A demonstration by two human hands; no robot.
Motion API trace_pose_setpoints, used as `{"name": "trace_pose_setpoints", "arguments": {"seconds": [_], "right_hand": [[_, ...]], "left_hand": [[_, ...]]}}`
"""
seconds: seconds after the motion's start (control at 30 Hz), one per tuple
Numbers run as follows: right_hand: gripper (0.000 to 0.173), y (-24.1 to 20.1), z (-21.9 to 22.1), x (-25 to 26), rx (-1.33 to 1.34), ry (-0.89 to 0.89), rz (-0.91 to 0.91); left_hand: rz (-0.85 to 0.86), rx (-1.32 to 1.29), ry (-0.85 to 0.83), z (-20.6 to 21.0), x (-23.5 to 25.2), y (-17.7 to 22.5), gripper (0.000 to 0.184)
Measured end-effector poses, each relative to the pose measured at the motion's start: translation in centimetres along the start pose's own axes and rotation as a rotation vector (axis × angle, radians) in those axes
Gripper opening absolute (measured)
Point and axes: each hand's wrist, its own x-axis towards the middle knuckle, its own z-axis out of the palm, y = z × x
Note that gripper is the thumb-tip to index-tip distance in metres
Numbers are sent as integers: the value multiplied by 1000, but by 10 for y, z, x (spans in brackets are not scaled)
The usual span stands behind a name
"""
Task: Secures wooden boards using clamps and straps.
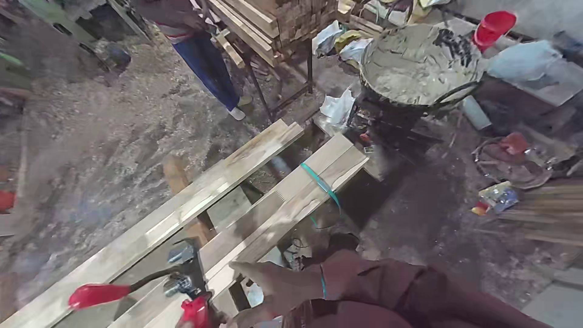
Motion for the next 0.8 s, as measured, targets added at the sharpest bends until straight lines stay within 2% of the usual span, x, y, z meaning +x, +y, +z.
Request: {"name": "trace_pose_setpoints", "arguments": {"seconds": [0.03, 0.07, 0.1, 0.17, 0.2, 0.23, 0.27, 0.33, 0.4, 0.5, 0.63, 0.7, 0.8], "right_hand": [[96, -6, -9, -6, 22, 83, -26], [94, -11, -18, -16, 17, 211, -48], [88, -14, -30, -27, -23, 366, -41], [67, -8, -65, -54, -174, 652, 24], [67, -2, -89, -72, -229, 689, 97], [70, 4, -113, -91, -280, 690, 177], [71, 11, -135, -109, -315, 680, 259], [69, 25, -169, -136, -359, 662, 382], [66, 38, -193, -157, -427, 640, 428], [69, 42, -216, -177, -471, 548, 542], [61, 53, -229, -192, -454, 411, 514], [58, 52, -230, -196, -461, 356, 503], [59, 57, -230, -206, -454, 302, 452]], "left_hand": [[70, 33, -36, 38, 2, -16, 30], [119, 57, -66, 72, 3, -34, 36], [143, 91, -140, 104, 3, -49, 40], [154, 77, -391, 151, 7, -70, 56], [139, 81, -505, 167, 11, -77, 66], [128, 102, -541, 186, 14, -84, 69], [115, 137, -500, 206, 15, -91, 64], [81, 231, -334, 244, 21, -106, 61], [57, 392, -190, 275, 33, -121, 68], [-44, 405, -115, 306, 49, -141, 74], [-38, 276, 9, 324, 57, -161, 63], [-128, 92, -10, 323, 58, -152, 64], [-242, 9, -72, 316, 60, -141, 68]]}}
